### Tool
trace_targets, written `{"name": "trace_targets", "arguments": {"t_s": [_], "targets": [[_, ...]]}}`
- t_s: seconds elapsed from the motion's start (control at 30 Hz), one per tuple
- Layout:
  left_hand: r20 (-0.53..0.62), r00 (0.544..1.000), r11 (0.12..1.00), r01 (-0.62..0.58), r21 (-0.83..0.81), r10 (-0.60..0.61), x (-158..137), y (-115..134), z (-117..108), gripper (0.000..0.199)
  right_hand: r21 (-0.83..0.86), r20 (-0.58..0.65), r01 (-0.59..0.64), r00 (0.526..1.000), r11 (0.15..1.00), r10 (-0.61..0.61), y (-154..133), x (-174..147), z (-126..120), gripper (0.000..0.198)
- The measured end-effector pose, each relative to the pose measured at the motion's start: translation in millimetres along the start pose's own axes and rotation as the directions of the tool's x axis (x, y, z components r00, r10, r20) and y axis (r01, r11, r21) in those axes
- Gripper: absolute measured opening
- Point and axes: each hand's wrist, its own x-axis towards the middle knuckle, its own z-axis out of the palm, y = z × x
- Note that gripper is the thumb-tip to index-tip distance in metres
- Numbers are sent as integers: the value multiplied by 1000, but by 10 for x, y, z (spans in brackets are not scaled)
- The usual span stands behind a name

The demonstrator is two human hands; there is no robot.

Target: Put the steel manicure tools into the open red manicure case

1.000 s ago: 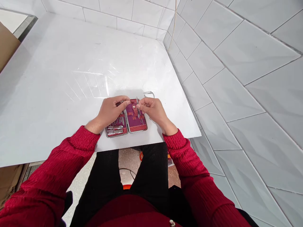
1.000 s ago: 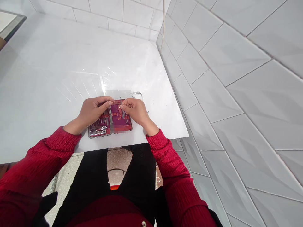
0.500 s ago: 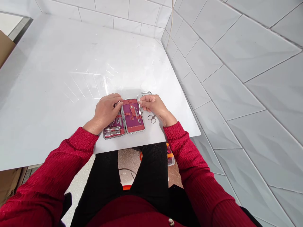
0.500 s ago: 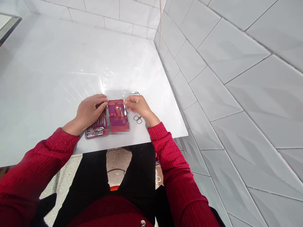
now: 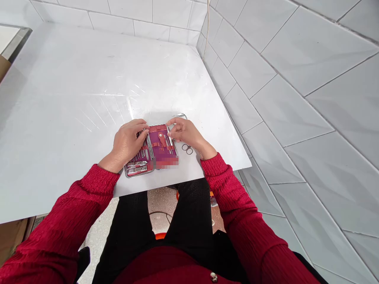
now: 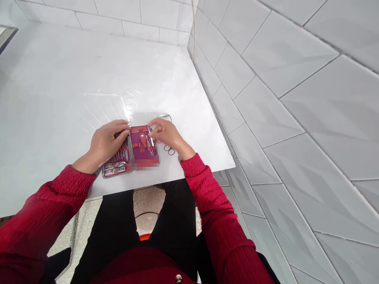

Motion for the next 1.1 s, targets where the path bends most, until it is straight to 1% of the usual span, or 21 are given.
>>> {"name": "trace_targets", "arguments": {"t_s": [0.07,0.1,0.23,0.33,0.43,0.53,0.67,0.87,0.97,1.1], "targets": [[5,1000,1000,-5,8,5,3,5,-5,30,-21,0,43,999,999,-43,-6,-15,16,37],[8,1000,1000,-7,12,7,4,7,-7,30,-39,8,57,998,998,-57,-10,-23,24,37],[13,1000,1000,-4,19,4,10,11,-12,29,-101,-2,100,995,990,-101,-24,-56,48,20],[15,1000,1000,-1,22,1,14,8,-11,29,-139,-46,136,989,981,-144,-30,-81,59,18],[16,1000,999,-8,31,8,16,5,-12,29,-116,-61,123,990,986,-131,-32,-106,69,20],[19,1000,999,-16,34,15,15,8,-14,30,-53,-53,109,992,993,-112,-30,-118,85,21],[18,1000,999,-16,41,15,11,14,-16,29,-17,-51,95,994,995,-96,-10,-95,109,23],[12,1000,999,-24,29,24,8,-6,-11,29,70,-56,73,996,995,-69,16,-77,120,20],[14,1000,999,-27,28,27,8,-15,-8,29,67,-64,83,995,994,-79,28,-90,117,21],[8,1000,999,-26,23,26,7,-16,-3,29,-21,-132,98,986,995,-100,52,-111,107,21]]}}
